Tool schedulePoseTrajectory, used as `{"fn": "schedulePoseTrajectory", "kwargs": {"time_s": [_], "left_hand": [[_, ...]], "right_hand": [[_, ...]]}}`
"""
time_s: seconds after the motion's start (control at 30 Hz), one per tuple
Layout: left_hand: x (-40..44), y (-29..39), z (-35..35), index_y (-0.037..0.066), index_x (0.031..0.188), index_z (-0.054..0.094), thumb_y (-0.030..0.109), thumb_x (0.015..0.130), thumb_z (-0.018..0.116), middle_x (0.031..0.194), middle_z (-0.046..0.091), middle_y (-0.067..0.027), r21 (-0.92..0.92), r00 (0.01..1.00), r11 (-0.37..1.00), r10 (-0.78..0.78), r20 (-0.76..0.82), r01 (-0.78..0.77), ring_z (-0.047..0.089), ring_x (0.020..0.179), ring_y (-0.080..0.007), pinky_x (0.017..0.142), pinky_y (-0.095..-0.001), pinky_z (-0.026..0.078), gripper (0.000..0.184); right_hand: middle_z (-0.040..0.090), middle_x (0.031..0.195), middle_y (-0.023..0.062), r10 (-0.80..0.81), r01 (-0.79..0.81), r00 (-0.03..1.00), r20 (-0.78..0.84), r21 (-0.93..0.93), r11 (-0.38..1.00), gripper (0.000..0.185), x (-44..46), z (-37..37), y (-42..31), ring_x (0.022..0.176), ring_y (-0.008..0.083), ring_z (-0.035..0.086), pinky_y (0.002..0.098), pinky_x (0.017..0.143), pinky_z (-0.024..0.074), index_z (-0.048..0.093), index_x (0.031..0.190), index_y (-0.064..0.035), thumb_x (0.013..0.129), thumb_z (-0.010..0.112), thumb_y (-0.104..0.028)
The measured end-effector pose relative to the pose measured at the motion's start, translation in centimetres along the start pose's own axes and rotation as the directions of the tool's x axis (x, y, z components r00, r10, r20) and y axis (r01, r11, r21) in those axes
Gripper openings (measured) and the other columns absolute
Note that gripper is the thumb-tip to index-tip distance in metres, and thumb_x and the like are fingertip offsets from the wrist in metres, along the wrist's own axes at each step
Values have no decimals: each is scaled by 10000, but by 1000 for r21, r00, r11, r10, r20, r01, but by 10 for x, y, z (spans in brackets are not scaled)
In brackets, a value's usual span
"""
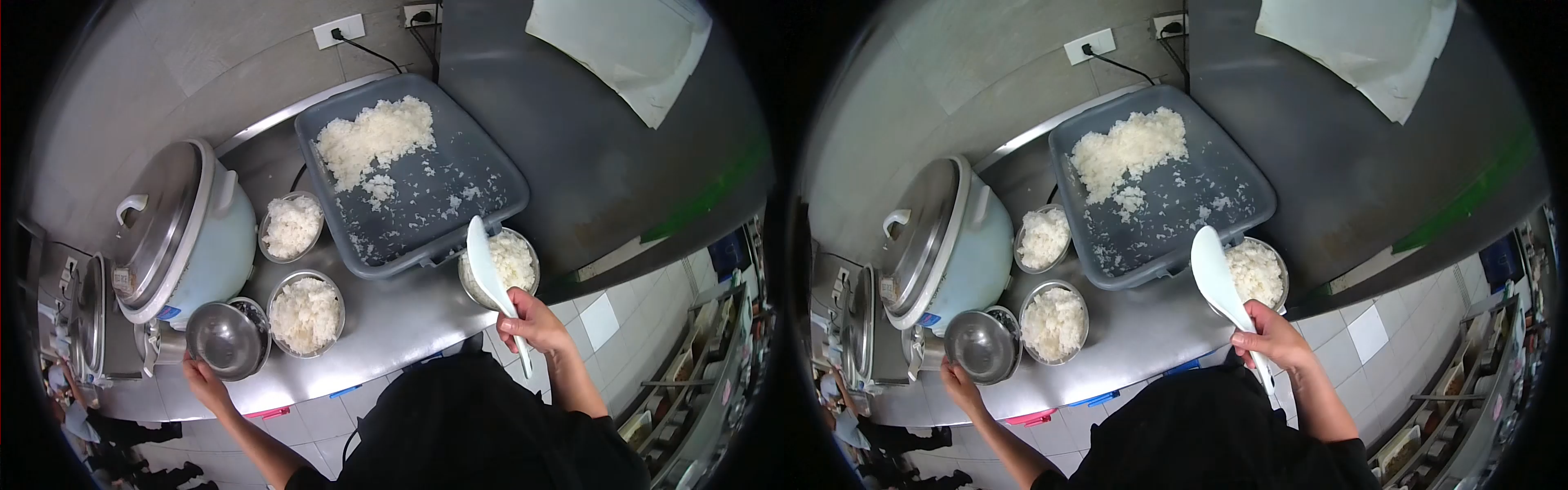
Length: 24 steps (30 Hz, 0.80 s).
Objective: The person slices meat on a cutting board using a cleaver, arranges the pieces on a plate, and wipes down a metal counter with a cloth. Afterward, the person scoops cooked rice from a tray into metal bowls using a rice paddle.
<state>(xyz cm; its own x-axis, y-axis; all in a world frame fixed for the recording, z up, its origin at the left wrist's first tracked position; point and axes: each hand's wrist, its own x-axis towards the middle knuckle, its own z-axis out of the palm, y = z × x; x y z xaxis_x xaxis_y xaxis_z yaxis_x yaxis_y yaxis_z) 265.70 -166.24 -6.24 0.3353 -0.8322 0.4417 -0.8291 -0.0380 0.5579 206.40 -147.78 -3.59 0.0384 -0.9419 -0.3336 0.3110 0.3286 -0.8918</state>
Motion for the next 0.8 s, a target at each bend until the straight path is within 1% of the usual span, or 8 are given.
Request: {"fn": "schedulePoseTrajectory", "kwargs": {"time_s": [0.07,0.13,0.3,0.4,0.47,0.5,0.6,0.8], "left_hand": [[-3,31,-21,-25,876,549,141,973,502,1150,637,-180,9,1000,1000,-1,14,1,630,960,-284,821,-386,484,198],[-4,44,-29,-14,842,517,125,973,505,1291,605,-189,205,838,862,502,-216,-464,623,1059,-319,861,-383,489,191],[12,112,-17,-31,880,568,173,989,547,1321,589,-197,118,761,836,539,-361,-536,608,1129,-308,893,-373,493,232],[49,172,51,-50,1247,605,206,987,582,1200,621,-162,-475,941,877,-95,-324,-74,599,1094,-223,909,-351,485,365],[94,197,133,12,1132,636,191,979,576,1029,618,-93,-268,904,895,260,-338,-358,591,915,-203,821,-333,479,243],[102,260,168,86,956,607,179,970,580,884,580,-31,-877,993,476,-63,-98,-56,554,776,-146,688,-304,463,98],[131,360,261,132,816,521,243,927,642,722,502,31,-949,962,164,-93,257,269,466,612,-54,467,-245,336,198],[155,374,373,75,858,476,230,965,583,898,582,-66,-901,919,181,-65,389,394,589,823,-176,675,-365,560,217]], "right_hand": [[614,758,72,6,-6,1000,-5,5,1000,427,8,-1,-16,575,157,596,290,525,488,487,1192,-11,896,722,-212],[636,755,89,-12,12,998,-68,-10,1000,381,11,2,-32,574,179,619,302,544,508,486,1208,-5,938,662,-209],[635,755,78,-68,62,991,-116,-54,997,248,31,-5,-68,568,165,613,295,559,513,499,1197,-7,1006,509,-164],[613,733,58,-241,191,966,-92,-372,908,234,65,-10,-98,537,135,581,287,550,495,496,1180,-4,1002,467,-154],[630,767,85,-267,155,959,-95,-614,774,232,104,-3,-129,579,167,608,318,587,502,500,1151,-14,1004,456,-188],[660,813,120,-213,55,968,-129,-724,688,244,125,1,-149,638,213,653,362,628,518,503,1138,-18,1008,454,-218],[669,1061,230,-369,-45,917,-152,-958,283,303,214,-19,-167,983,382,655,511,844,494,518,1153,-23,1009,440,-278],[645,1198,240,-410,-285,872,-267,-958,18,317,336,-62,-220,1124,384,629,491,918,508,570,1211,-43,985,439,-221]]}}
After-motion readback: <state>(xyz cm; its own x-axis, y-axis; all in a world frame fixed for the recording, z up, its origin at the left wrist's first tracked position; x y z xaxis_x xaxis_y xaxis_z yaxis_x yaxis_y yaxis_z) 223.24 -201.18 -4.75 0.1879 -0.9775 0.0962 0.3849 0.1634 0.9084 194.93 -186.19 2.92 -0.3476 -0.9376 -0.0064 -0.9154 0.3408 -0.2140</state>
